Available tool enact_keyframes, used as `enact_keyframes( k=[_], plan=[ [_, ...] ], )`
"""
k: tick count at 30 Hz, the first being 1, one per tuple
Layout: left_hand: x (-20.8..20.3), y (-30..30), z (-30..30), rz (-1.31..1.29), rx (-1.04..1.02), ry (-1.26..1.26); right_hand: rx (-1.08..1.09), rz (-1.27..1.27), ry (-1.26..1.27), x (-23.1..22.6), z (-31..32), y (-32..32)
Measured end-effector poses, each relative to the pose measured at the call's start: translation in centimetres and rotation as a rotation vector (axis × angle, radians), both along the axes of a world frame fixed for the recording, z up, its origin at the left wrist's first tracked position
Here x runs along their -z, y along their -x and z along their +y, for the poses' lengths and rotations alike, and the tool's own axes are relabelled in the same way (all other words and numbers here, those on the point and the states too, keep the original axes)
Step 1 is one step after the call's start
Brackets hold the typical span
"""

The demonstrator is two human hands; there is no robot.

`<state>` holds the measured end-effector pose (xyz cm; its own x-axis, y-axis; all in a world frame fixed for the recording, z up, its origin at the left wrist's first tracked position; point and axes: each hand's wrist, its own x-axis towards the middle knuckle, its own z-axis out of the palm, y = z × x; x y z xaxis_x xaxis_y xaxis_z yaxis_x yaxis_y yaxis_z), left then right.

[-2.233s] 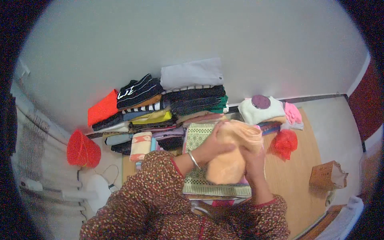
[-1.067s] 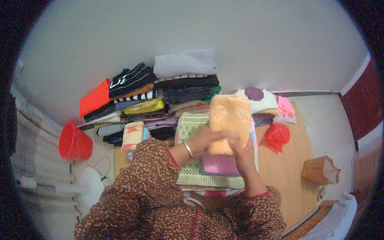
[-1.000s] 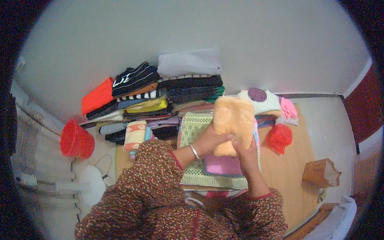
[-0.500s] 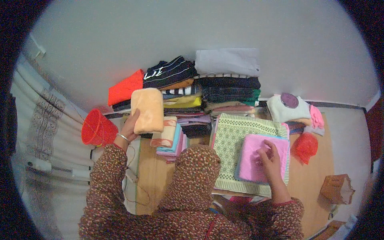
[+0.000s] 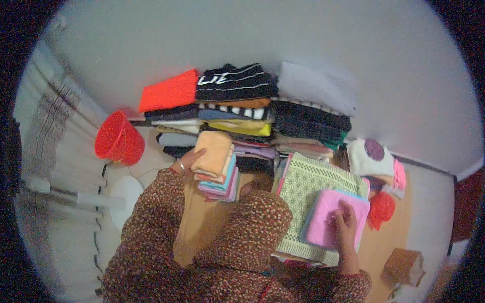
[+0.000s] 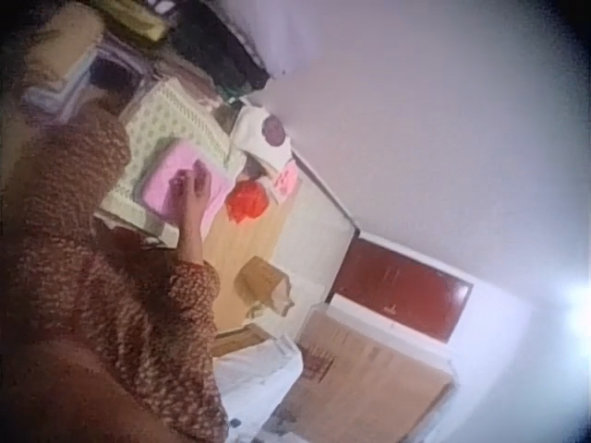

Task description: The person folds towels one at a time on a table, including a small patterned towel, a thick yellow towel, a pink towel, a light blue towel, and a patterned blue towel with a cartoon dog, placing each folded item onto a growing stack.

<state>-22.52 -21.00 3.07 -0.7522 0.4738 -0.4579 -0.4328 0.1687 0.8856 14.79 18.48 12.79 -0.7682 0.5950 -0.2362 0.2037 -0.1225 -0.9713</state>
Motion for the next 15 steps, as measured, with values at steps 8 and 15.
enact_keyframes(
  k=[8, 15],
  plan=[
    [-0.6, -1.3, 1.3, 0.852, -0.235, 0.663, 0.026, -0.041, 0.041, -0.3, -0.6, 0.9],
    [-3.8, -8.0, 5.0, 1.188, 0.418, 1.109, 0.001, -0.006, 0.067, -0.1, -0.3, 0.5]
  ],
)
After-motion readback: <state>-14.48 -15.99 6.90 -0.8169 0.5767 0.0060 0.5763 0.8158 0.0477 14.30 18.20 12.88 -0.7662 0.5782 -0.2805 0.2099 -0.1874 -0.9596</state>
